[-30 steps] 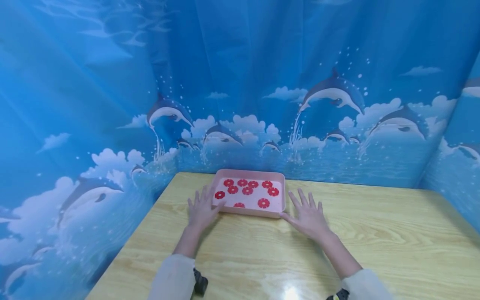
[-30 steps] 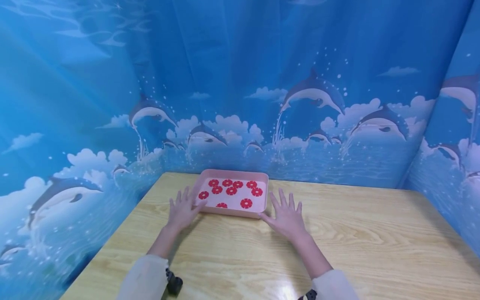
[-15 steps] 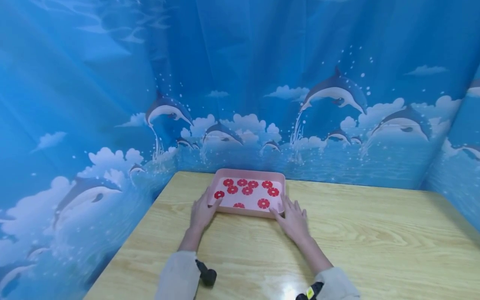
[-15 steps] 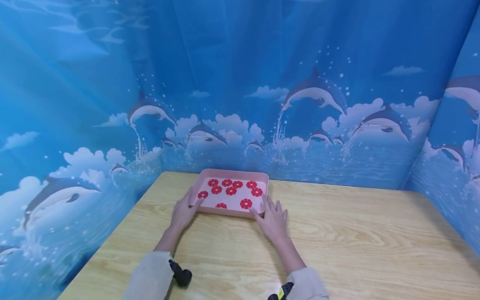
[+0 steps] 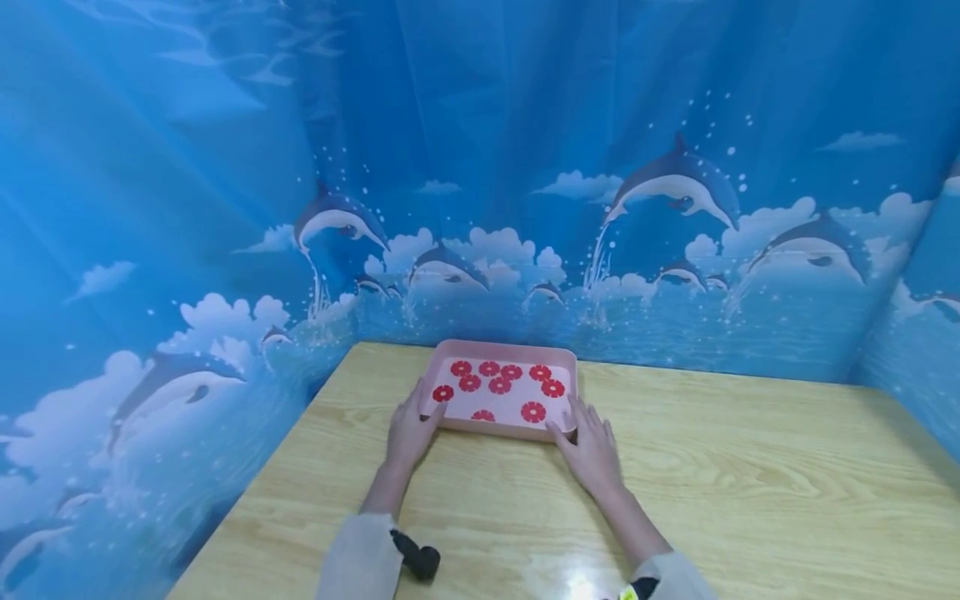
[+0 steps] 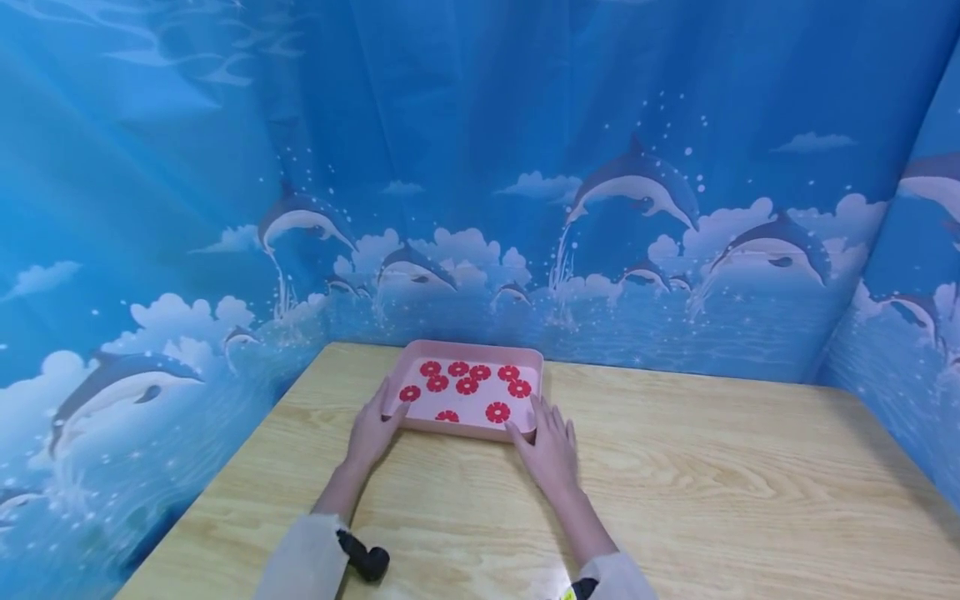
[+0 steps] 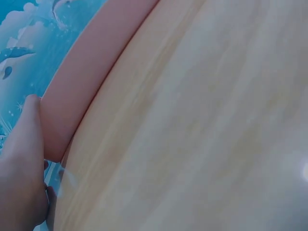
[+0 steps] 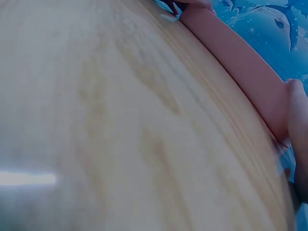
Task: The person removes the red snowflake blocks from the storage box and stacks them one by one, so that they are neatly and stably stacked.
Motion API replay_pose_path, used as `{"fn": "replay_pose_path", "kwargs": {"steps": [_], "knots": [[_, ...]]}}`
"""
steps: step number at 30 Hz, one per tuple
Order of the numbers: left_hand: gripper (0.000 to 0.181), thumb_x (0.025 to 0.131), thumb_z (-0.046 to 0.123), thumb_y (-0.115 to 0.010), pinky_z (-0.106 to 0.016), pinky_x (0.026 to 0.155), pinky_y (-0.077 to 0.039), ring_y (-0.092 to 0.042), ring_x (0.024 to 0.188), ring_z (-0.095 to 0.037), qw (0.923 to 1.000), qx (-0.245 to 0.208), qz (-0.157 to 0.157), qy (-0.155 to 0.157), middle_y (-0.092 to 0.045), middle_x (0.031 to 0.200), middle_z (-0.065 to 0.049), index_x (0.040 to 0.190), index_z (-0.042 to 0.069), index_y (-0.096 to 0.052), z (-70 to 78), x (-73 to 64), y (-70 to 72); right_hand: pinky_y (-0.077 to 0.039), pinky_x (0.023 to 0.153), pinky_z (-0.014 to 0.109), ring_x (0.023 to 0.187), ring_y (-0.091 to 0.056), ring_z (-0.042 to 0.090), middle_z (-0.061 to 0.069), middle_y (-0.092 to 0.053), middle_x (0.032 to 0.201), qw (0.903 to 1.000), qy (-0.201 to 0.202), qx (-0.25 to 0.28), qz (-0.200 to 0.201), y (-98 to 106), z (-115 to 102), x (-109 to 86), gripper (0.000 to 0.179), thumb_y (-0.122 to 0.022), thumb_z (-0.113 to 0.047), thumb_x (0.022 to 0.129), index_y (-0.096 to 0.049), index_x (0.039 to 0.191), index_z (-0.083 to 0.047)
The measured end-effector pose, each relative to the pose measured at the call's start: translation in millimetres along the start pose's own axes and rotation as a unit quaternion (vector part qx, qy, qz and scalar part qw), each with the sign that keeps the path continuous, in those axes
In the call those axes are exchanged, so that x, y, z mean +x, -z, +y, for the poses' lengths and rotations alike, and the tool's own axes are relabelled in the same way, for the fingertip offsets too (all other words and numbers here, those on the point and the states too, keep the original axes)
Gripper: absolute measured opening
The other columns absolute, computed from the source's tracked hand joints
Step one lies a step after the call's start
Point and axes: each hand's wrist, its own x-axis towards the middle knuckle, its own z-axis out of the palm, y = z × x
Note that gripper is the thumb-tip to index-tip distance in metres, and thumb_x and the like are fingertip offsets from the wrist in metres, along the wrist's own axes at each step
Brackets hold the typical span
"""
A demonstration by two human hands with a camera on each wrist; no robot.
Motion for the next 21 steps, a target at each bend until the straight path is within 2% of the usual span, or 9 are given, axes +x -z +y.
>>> {"fn": "replay_pose_path", "kwargs": {"steps": [7, 16, 21], "knots": [[0.071, 0.089, 0.042, -0.055, -0.046, 0.103, -0.031, -0.034, 0.126, -0.031, 0.9994, 0.023, 0.021, -0.017, -0.035, 0.142, -0.011, 0.145, 0.009, -0.026, 7.6, -15.9, -2.1, -0.006, 0.109, 0.049, 0.132, -0.018, 0.037, 0.017, -0.028, 0.145, 0.9998, 0.002, 0.014, -0.011, 10, 4, -11.2, 0.077, -0.045, -0.056, 0.088, -0.026, 0.145, -0.006], [0.072, 0.089, 0.041, -0.056, -0.045, 0.104, -0.028, -0.031, 0.129, -0.03, 0.9996, 0.021, 0.019, -0.011, -0.034, 0.143, -0.01, 0.146, 0.011, -0.025, 15.3, -34.5, -7.9, -0.01, 0.109, 0.048, 0.132, -0.02, 0.036, 0.017, -0.027, 0.145, 0.9996, -0.003, 0.024, -0.016, 22, 9, -27.5, 0.078, -0.047, -0.056, 0.087, -0.026, 0.145, -0.008], [0.071, 0.088, 0.04, -0.057, -0.046, 0.104, -0.029, -0.033, 0.127, -0.032, 0.9994, 0.021, 0.021, -0.018, -0.035, 0.142, -0.013, 0.145, 0.009, -0.027, 19.3, -43.1, -8.8, -0.019, 0.106, 0.053, 0.131, -0.023, 0.035, 0.017, -0.028, 0.145, 0.9994, -0.011, 0.03, -0.017, 28, 10, -36.6, 0.078, -0.049, -0.056, 0.086, -0.026, 0.145, -0.009]]}}
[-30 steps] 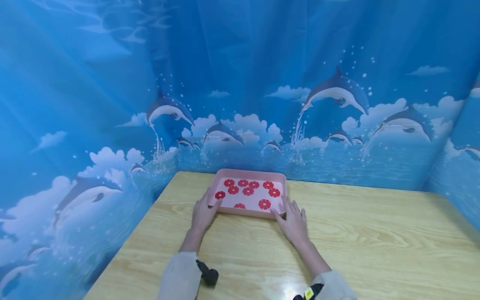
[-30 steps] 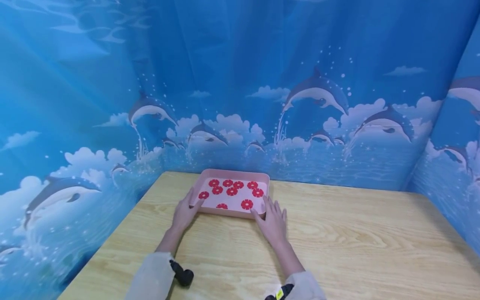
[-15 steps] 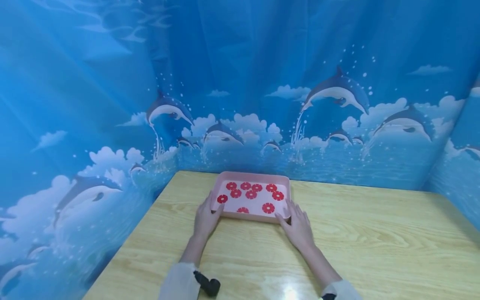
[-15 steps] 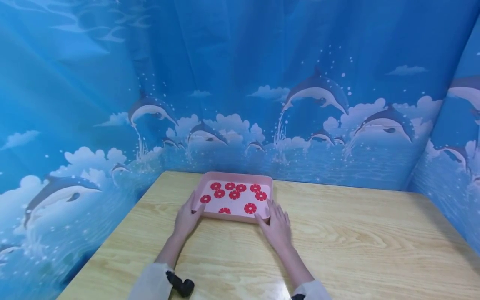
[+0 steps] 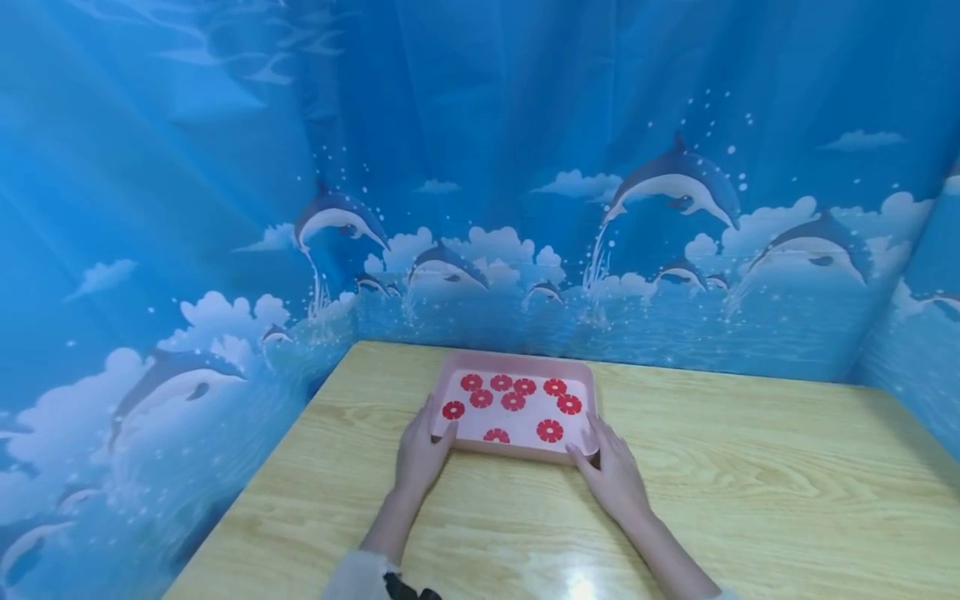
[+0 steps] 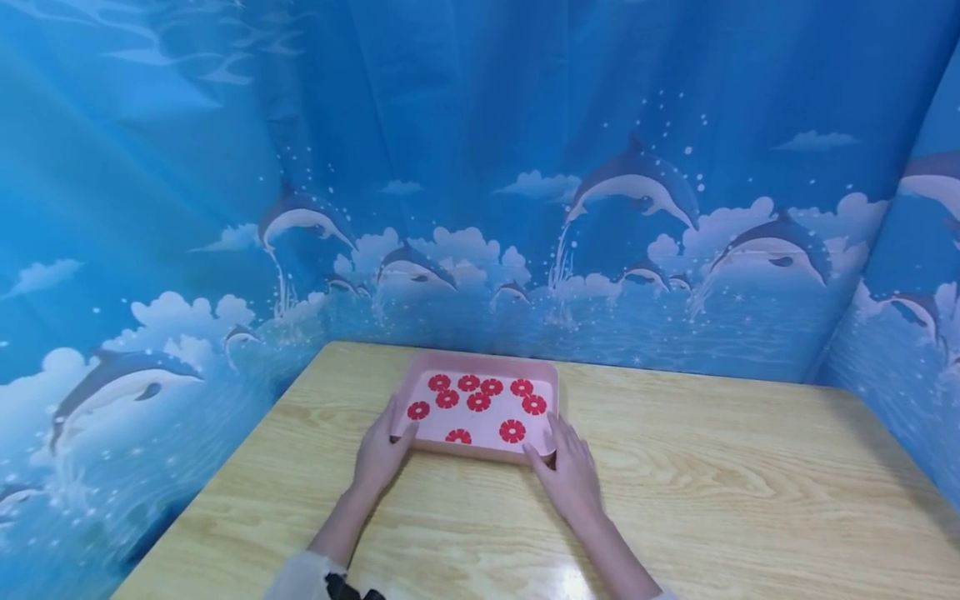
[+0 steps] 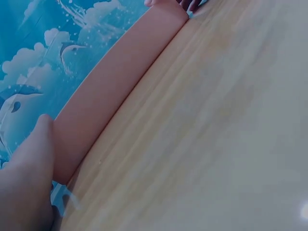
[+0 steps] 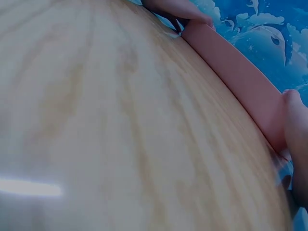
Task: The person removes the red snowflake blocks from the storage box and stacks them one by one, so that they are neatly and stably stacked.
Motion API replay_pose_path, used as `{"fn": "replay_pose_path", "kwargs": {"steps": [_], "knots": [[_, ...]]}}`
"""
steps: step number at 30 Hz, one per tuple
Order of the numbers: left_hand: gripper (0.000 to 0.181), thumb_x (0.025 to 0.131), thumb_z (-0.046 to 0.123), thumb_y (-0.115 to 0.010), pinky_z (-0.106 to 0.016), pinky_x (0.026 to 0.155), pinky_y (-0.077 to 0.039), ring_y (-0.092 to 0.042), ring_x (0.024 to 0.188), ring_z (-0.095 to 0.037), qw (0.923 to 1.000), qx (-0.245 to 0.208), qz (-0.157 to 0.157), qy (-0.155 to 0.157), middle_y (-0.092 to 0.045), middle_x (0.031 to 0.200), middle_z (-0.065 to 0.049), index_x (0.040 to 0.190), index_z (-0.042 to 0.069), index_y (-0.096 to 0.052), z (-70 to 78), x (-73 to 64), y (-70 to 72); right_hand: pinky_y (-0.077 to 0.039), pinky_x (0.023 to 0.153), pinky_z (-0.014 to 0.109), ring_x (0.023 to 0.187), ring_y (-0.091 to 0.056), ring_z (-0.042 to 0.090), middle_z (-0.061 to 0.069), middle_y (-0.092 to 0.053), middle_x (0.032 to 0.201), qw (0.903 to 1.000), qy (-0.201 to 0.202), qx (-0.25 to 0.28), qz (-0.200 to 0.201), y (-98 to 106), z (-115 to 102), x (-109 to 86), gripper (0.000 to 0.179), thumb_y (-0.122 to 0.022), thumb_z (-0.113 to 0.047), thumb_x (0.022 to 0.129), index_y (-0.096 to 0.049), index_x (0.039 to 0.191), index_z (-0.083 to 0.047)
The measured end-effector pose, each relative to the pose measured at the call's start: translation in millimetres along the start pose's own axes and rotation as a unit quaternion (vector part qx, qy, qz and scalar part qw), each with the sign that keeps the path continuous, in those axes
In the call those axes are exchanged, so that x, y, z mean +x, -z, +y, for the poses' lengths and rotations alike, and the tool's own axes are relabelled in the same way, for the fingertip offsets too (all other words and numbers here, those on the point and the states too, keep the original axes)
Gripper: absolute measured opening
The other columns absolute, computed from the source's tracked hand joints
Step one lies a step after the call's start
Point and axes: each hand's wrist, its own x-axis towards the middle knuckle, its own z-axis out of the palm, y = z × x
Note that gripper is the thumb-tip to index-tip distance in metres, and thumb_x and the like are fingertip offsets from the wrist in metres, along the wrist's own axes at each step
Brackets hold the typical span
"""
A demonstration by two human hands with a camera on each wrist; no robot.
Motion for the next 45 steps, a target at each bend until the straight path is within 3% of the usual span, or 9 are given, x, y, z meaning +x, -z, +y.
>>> {"fn": "replay_pose_path", "kwargs": {"steps": [5, 15, 22, 29, 38, 45], "knots": [[0.07, 0.088, 0.039, -0.058, -0.048, 0.103, -0.03, -0.035, 0.125, -0.034, 1.0, -0.007, 0.003, -0.005, -0.036, 0.141, -0.014, 0.144, 0.008, -0.028, 3.2, -8.8, 0.7, -0.025, 0.102, 0.056, 0.129, -0.026, 0.036, 0.017, -0.027, 0.145, 1.0, 0.004, -0.002, 0.006, 3, 2, -8.0, 0.077, -0.051, -0.053, 0.087, -0.026, 0.145, -0.009], [0.07, 0.087, 0.037, -0.06, -0.046, 0.103, -0.03, -0.035, 0.126, -0.032, 0.9998, -0.021, 0.005, -0.003, -0.037, 0.14, -0.013, 0.144, 0.01, -0.029, 13.4, -25.2, -3.2, -0.023, 0.103, 0.056, 0.131, -0.022, 0.038, 0.018, -0.023, 0.146, 0.9997, -0.022, 0.009, -0.007, 13, 6, -25.6, 0.074, -0.05, -0.05, 0.089, -0.024, 0.146, -0.01], [0.069, 0.087, 0.033, -0.061, -0.045, 0.103, -0.031, -0.036, 0.125, -0.032, 0.9993, -0.027, 0.014, -0.02, -0.038, 0.14, -0.013, 0.143, 0.007, -0.031, 21.3, -41.6, -3.8, -0.023, 0.103, 0.054, 0.13, -0.024, 0.039, 0.021, -0.025, 0.145, 0.9997, -0.024, 0.008, -0.008, 21, 11, -37.8, 0.074, -0.05, -0.048, 0.09, -0.025, 0.145, -0.006], [0.07, 0.086, 0.034, -0.062, -0.041, 0.102, -0.033, -0.034, 0.127, -0.026, 0.9992, -0.032, 0.015, -0.017, -0.037, 0.142, -0.008, 0.144, 0.01, -0.03, 27.6, -55.6, -7.5, -0.022, 0.103, 0.056, 0.129, -0.024, 0.039, 0.022, -0.024, 0.145, 0.9996, -0.023, 0.012, -0.005, 29, 15, -53.4, 0.073, -0.048, -0.049, 0.09, -0.024, 0.145, -0.008], [0.07, 0.085, 0.034, -0.063, -0.045, 0.102, -0.032, -0.039, 0.124, -0.03, 0.9991, -0.022, 0.02, -0.029, -0.043, 0.137, -0.012, 0.142, 0.007, -0.033, 37.8, -73.1, -12.1, -0.023, 0.099, 0.061, 0.127, -0.024, 0.044, 0.025, -0.025, 0.143, 0.9997, -0.024, -0.001, 0.0, 43, 20, -74.7, 0.073, -0.048, -0.048, 0.091, -0.025, 0.144, -0.004], [0.07, 0.085, 0.034, -0.062, -0.045, 0.102, -0.033, -0.04, 0.122, -0.031, 0.9996, -0.005, 0.014, -0.024, -0.044, 0.135, -0.013, 0.142, 0.006, -0.032, 48.2, -86.6, -12.5, -0.021, 0.099, 0.063, 0.129, -0.019, 0.045, 0.023, -0.02, 0.146, 0.9964, -0.073, -0.006, -0.043, 53, 22, -86.7, 0.078, -0.043, -0.056, 0.089, -0.019, 0.147, -0.008]]}}
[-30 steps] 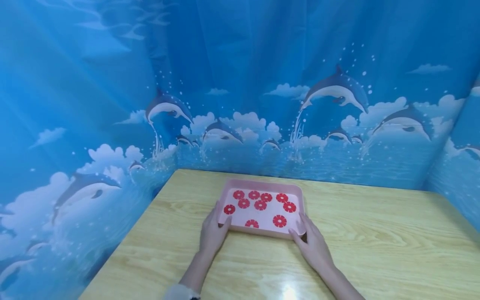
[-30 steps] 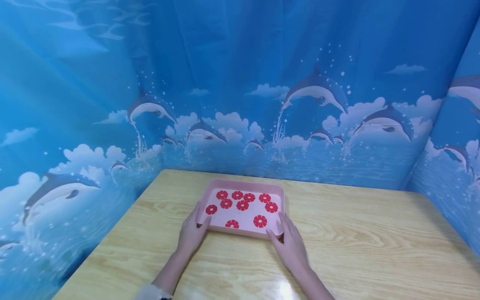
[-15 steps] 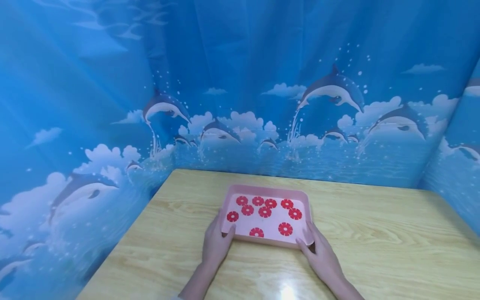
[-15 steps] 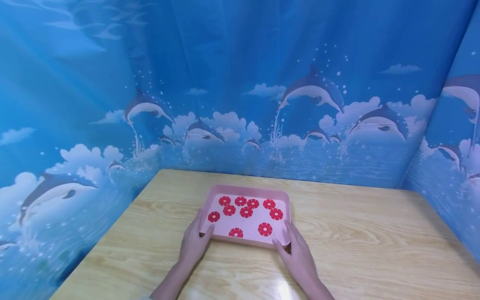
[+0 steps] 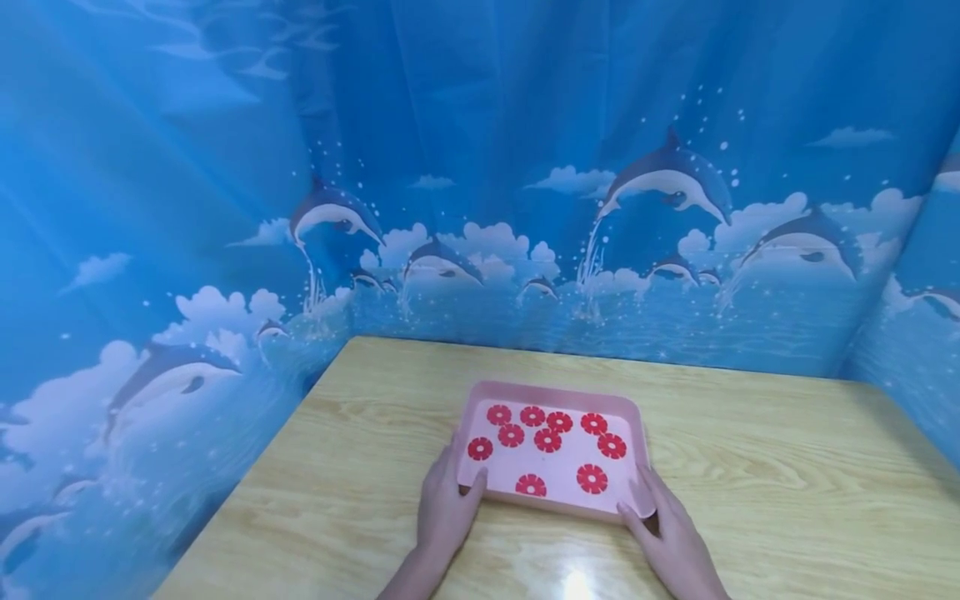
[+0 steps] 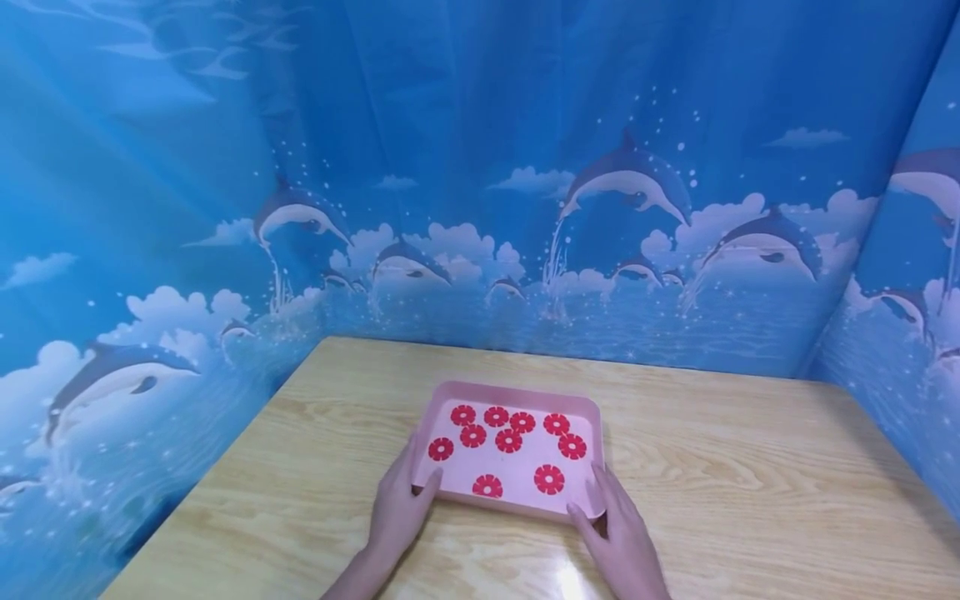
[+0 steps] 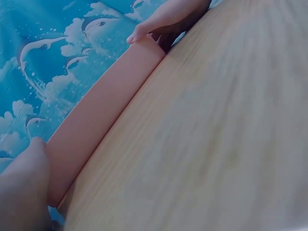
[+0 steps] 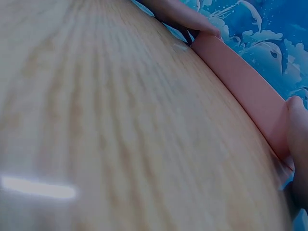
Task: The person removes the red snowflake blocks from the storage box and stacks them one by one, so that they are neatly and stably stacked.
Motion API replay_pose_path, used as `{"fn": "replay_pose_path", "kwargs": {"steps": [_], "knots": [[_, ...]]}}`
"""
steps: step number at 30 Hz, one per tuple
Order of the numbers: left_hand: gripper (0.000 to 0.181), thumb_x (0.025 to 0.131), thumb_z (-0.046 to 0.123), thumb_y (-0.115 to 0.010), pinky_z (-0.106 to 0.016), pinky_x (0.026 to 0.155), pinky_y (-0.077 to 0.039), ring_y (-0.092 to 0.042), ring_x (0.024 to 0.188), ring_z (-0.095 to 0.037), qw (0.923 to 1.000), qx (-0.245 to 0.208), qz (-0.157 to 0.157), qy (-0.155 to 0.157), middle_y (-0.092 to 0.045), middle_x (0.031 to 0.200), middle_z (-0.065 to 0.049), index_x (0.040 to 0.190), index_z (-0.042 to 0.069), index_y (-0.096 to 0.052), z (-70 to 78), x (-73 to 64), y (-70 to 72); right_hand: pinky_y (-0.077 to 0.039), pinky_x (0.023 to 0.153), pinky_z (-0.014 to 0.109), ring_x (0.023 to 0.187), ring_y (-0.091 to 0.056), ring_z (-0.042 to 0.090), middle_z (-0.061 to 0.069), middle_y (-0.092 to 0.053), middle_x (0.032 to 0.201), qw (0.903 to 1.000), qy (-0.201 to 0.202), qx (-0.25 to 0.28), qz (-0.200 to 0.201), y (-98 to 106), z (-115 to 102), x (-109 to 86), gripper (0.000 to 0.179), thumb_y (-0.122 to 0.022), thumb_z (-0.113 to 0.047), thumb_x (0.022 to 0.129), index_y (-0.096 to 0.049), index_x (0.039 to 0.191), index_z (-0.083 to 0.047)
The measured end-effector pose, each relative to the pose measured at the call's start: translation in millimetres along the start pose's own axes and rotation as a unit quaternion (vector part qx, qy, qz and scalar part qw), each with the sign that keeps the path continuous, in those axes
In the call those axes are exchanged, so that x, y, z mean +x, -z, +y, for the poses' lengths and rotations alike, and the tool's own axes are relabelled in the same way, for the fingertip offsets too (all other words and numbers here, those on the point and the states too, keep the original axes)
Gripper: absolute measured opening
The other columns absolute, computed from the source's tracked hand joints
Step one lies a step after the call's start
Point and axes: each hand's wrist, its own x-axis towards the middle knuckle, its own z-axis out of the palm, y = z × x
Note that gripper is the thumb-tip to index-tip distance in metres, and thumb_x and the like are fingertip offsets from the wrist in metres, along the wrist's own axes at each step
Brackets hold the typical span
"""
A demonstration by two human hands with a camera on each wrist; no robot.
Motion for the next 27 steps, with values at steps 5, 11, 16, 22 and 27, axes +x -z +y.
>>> {"fn": "replay_pose_path", "kwargs": {"steps": [5, 11, 16, 22, 27], "knots": [[0.071, 0.085, 0.033, -0.062, -0.048, 0.103, -0.029, -0.037, 0.124, -0.032, 1.0, -0.002, -0.003, 0.002, -0.041, 0.137, -0.013, 0.143, 0.006, -0.031, 6.3, -6.9, -0.7, -0.019, 0.1, 0.063, 0.129, -0.016, 0.045, 0.024, -0.017, 0.146, 0.9995, -0.023, -0.004, -0.021, 5, 2, -5.3, 0.083, -0.041, -0.06, 0.088, -0.015, 0.147, -0.008], [0.072, 0.085, 0.035, -0.062, -0.049, 0.104, -0.027, -0.036, 0.125, -0.031, 0.9998, 0.006, -0.009, 0.017, -0.041, 0.138, -0.011, 0.144, 0.01, -0.029, 10.2, -15.4, -3.2, -0.019, 0.099, 0.064, 0.128, -0.018, 0.047, 0.026, -0.018, 0.145, 0.9999, -0.008, -0.007, -0.011, 8, 7, -11.1, 0.081, -0.044, -0.056, 0.089, -0.015, 0.147, -0.008], [0.071, 0.086, 0.035, -0.061, -0.049, 0.106, -0.022, -0.034, 0.126, -0.032, 0.9994, 0.009, -0.022, 0.024, -0.04, 0.138, -0.014, 0.144, 0.009, -0.029, 14.9, -20.6, -2.9, -0.022, 0.096, 0.066, 0.125, -0.022, 0.049, 0.028, -0.022, 0.143, 0.9998, 0.014, -0.009, 0.006, 10, 11, -16.1, 0.078, -0.048, -0.052, 0.089, -0.017, 0.147, -0.009], [0.071, 0.086, 0.036, -0.059, -0.049, 0.107, -0.018, -0.033, 0.126, -0.033, 0.9993, 0.014, -0.029, 0.02, -0.04, 0.137, -0.017, 0.144, 0.007, -0.029, 17.1, -25.3, -3.6, -0.027, 0.092, 0.067, 0.121, -0.028, 0.05, 0.029, -0.028, 0.139, 0.9981, 0.045, -0.013, 0.04, 10, 18, -20.0, 0.075, -0.053, -0.045, 0.089, -0.022, 0.146, -0.009], [0.071, 0.086, 0.035, -0.059, -0.05, 0.107, -0.018, -0.033, 0.127, -0.034, 0.9991, 0.013, -0.034, 0.024, -0.04, 0.137, -0.017, 0.144, 0.008, -0.029, 20.4, -30.4, -3.6, -0.028, 0.09, 0.067, 0.119, -0.031, 0.05, 0.031, -0.031, 0.136, 0.9958, 0.067, -0.009, 0.061, 11, 23, -23.5, 0.073, -0.057, -0.039, 0.088, -0.023, 0.146, -0.01]]}}
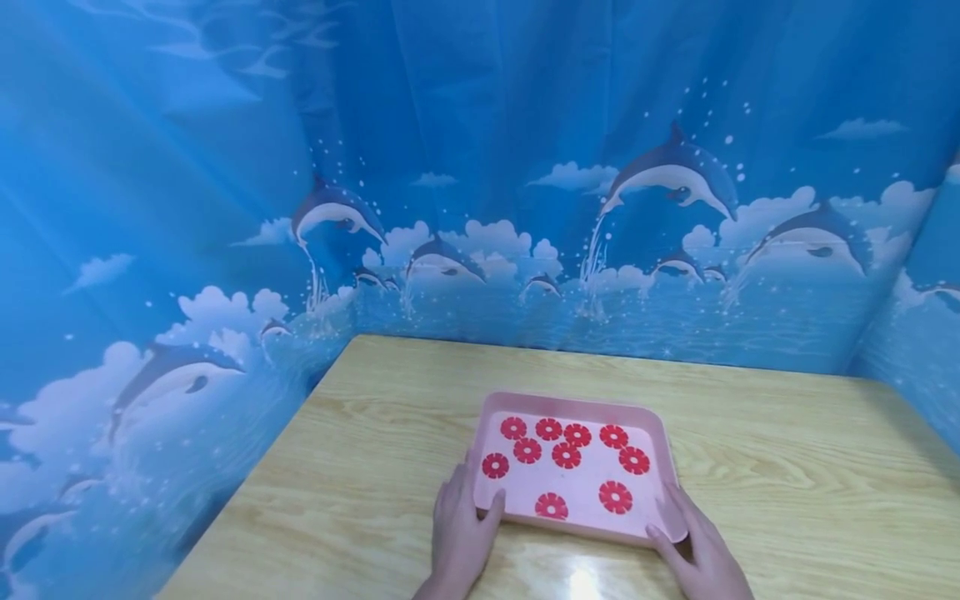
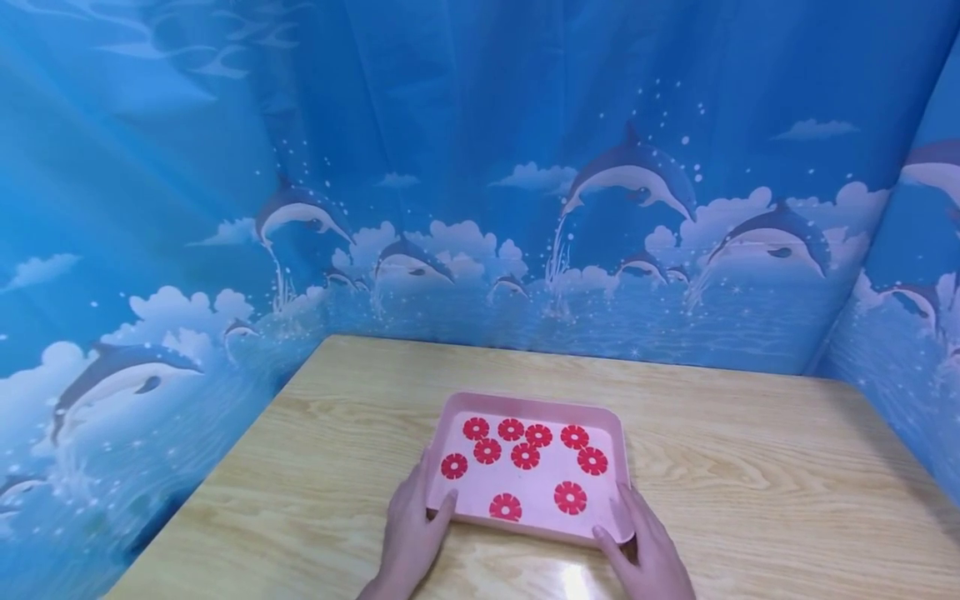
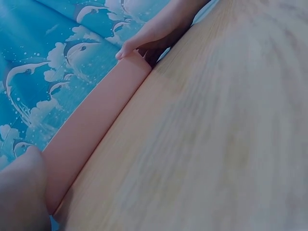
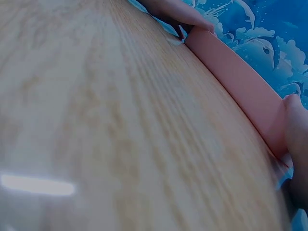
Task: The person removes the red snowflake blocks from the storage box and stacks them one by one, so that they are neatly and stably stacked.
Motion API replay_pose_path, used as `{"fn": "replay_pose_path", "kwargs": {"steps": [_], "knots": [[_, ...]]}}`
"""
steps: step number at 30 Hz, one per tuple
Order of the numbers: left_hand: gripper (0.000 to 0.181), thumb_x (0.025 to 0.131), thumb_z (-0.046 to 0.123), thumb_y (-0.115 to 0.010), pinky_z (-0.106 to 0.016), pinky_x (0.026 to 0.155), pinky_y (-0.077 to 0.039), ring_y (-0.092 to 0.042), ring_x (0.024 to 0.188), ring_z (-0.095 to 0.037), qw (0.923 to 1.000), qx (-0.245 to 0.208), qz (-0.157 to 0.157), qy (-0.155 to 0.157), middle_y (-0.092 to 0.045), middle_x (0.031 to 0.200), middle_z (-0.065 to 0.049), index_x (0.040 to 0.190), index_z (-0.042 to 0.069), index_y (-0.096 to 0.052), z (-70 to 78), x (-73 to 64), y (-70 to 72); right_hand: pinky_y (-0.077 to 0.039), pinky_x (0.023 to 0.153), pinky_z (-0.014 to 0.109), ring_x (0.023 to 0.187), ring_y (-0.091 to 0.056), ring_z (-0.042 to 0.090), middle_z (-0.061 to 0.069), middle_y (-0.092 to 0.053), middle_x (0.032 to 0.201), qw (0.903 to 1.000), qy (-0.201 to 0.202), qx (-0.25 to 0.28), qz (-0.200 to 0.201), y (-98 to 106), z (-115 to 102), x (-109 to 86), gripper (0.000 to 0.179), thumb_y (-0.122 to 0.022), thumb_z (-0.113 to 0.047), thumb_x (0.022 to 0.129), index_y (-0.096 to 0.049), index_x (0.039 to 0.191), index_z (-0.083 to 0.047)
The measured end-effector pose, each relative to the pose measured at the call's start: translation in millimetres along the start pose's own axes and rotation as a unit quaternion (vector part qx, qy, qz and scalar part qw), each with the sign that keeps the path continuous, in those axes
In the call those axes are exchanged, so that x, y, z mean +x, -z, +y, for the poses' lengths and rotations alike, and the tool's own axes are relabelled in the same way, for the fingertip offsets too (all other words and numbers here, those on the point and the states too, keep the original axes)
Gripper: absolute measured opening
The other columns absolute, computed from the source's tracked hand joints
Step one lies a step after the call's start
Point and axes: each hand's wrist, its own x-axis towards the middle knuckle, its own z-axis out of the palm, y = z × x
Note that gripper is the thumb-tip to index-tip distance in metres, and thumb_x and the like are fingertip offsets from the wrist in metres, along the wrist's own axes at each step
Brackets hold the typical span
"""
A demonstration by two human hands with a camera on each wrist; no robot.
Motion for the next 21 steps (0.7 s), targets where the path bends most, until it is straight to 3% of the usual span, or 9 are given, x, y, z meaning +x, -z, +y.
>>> {"fn": "replay_pose_path", "kwargs": {"steps": [3, 7, 13, 21], "knots": [[0.071, 0.086, 0.037, -0.059, -0.05, 0.107, -0.017, -0.031, 0.128, -0.033, 0.9999, 0.0, -0.011, 0.012, -0.039, 0.138, -0.016, 0.144, 0.01, -0.028, 2.8, -3.2, -1.0, -0.03, 0.088, 0.066, 0.117, -0.033, 0.051, 0.032, -0.033, 0.134, 0.9998, 0.015, 0.005, 0.012, 2, 4, -2.8, 0.071, -0.06, -0.034, 0.087, -0.027, 0.144, -0.008], [0.071, 0.087, 0.039, -0.058, -0.05, 0.107, -0.016, -0.029, 0.129, -0.033, 0.9995, -0.001, -0.025, 0.021, -0.038, 0.139, -0.016, 0.145, 0.011, -0.027, 5.9, -6.7, -1.2, -0.03, 0.089, 0.066, 0.117, -0.032, 0.051, 0.032, -0.033, 0.135, 0.9999, 0.005, 0.012, -0.003, 5, 7, -5.0, 0.072, -0.06, -0.035, 0.087, -0.027, 0.144, -0.005], [0.072, 0.087, 0.04, -0.056, -0.051, 0.107, -0.016, -0.029, 0.129, -0.033, 0.9995, 0.003, -0.03, 0.007, -0.038, 0.139, -0.017, 0.145, 0.009, -0.026, 7.4, -12.1, 0.5, -0.028, 0.093, 0.064, 0.12, -0.029, 0.051, 0.031, -0.029, 0.138, 0.9991, -0.022, 0.019, -0.031, 9, 8, -6.7, 0.076, -0.058, -0.04, 0.087, -0.023, 0.145, -0.004], [0.069, 0.088, 0.04, -0.055, -0.053, 0.106, -0.015, -0.028, 0.129, -0.036, 0.9995, -0.004, -0.031, 0.001, -0.038, 0.139, -0.017, 0.143, 0.008, -0.03, 9.6, -11.5, 4.3, -0.027, 0.092, 0.066, 0.12, -0.029, 0.051, 0.031, -0.03, 0.137, 0.9987, -0.035, 0.011, -0.034, 11, 6, -7.7, 0.078, -0.058, -0.042, 0.087, -0.024, 0.144, -0.002]]}}
